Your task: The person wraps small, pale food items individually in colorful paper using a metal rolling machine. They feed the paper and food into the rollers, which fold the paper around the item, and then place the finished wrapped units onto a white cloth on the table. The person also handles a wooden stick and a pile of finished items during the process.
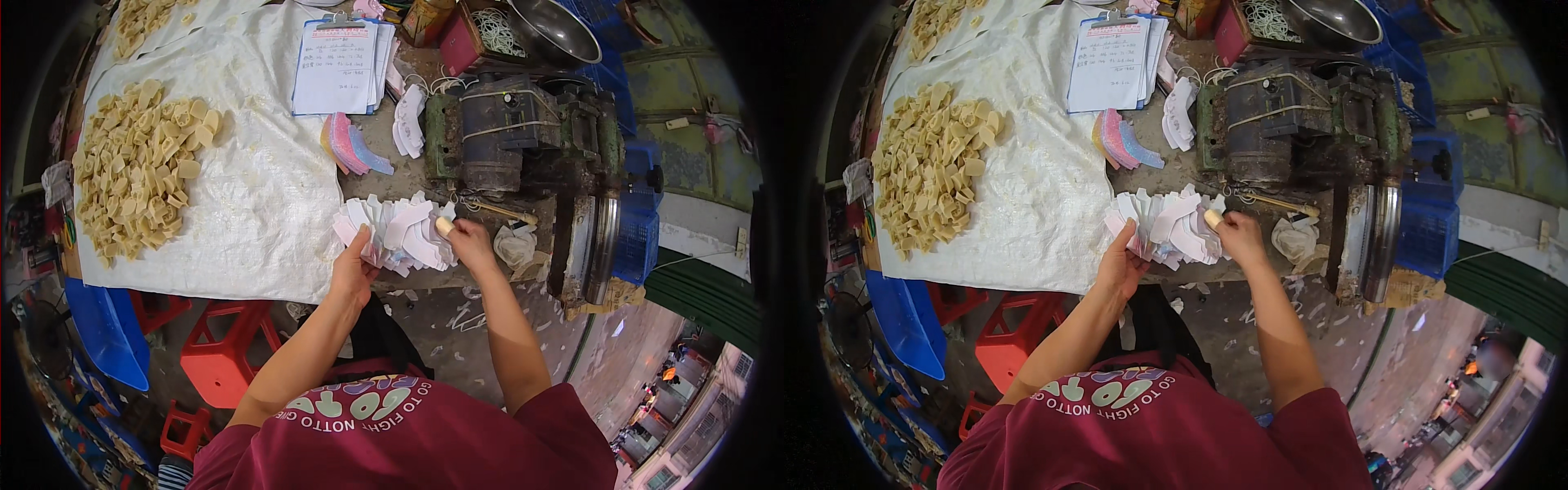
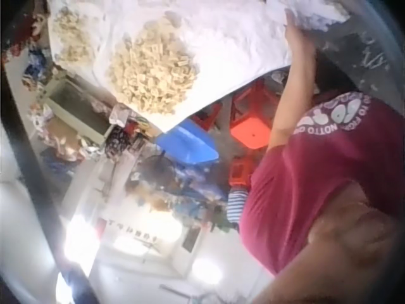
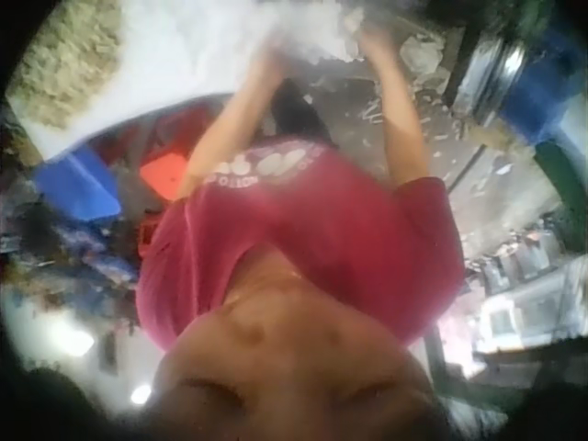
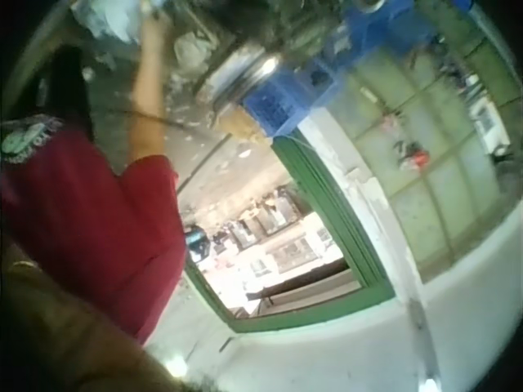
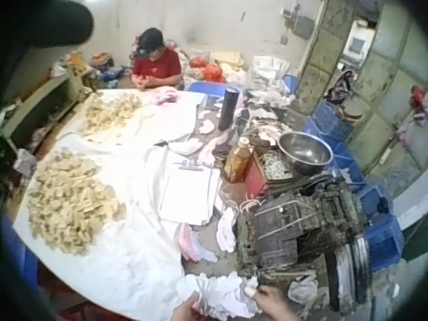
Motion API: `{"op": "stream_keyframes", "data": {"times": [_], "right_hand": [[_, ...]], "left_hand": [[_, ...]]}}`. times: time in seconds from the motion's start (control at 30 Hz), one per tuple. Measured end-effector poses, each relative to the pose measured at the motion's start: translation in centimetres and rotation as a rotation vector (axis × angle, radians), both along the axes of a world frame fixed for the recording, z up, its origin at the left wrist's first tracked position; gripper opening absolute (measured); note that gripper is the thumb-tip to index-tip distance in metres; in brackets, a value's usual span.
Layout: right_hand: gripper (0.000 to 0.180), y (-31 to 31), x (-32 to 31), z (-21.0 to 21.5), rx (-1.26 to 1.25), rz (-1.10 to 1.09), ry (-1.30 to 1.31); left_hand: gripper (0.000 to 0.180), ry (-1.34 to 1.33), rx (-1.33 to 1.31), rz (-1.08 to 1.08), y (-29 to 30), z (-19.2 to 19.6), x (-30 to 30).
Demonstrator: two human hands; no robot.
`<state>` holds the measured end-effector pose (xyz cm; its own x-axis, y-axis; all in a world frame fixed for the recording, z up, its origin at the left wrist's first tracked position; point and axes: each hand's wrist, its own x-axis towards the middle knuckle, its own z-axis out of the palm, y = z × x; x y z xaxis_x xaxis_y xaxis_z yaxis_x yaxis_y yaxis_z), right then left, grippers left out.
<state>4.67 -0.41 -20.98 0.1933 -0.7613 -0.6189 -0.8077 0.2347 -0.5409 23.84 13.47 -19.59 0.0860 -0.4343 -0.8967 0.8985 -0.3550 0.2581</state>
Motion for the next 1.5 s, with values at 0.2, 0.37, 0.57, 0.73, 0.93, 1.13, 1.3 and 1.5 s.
{"op": "stream_keyframes", "data": {"times": [0.2,0.37,0.57,0.73,0.93,1.13,1.3,1.5], "right_hand": [[0.033,0.8,0.1,-0.2,0.281,-0.373,-0.349],[0.042,0.3,0.4,0.3,0.404,-0.308,-0.463],[0.042,1.4,0.9,2.4,0.580,-0.459,-0.581],[0.046,2.3,-0.7,4.0,0.573,-0.447,-0.675],[0.051,1.9,1.9,9.1,0.459,-0.400,-0.868],[0.053,0.8,8.6,12.7,0.442,-0.239,-0.977],[0.057,2.7,18.0,14.3,0.480,-0.024,-0.990],[0.067,10.7,36.0,14.9,0.638,0.287,-1.001]], "left_hand": [[0.052,0.056,-0.042,0.119,-1.0,1.7,-0.4],[0.050,0.051,-0.015,0.006,-0.9,0.3,0.1],[0.048,0.167,-0.074,0.006,-0.9,0.8,0.2],[0.046,0.206,-0.128,-0.046,-0.3,1.9,0.1],[0.041,0.053,-0.276,0.001,-1.1,8.5,2.5],[0.042,-0.109,-0.422,0.060,0.0,12.3,7.9],[0.044,-0.252,-0.459,0.207,5.0,13.6,14.5],[0.046,-0.490,-0.400,0.480,16.5,15.1,26.4]]}}
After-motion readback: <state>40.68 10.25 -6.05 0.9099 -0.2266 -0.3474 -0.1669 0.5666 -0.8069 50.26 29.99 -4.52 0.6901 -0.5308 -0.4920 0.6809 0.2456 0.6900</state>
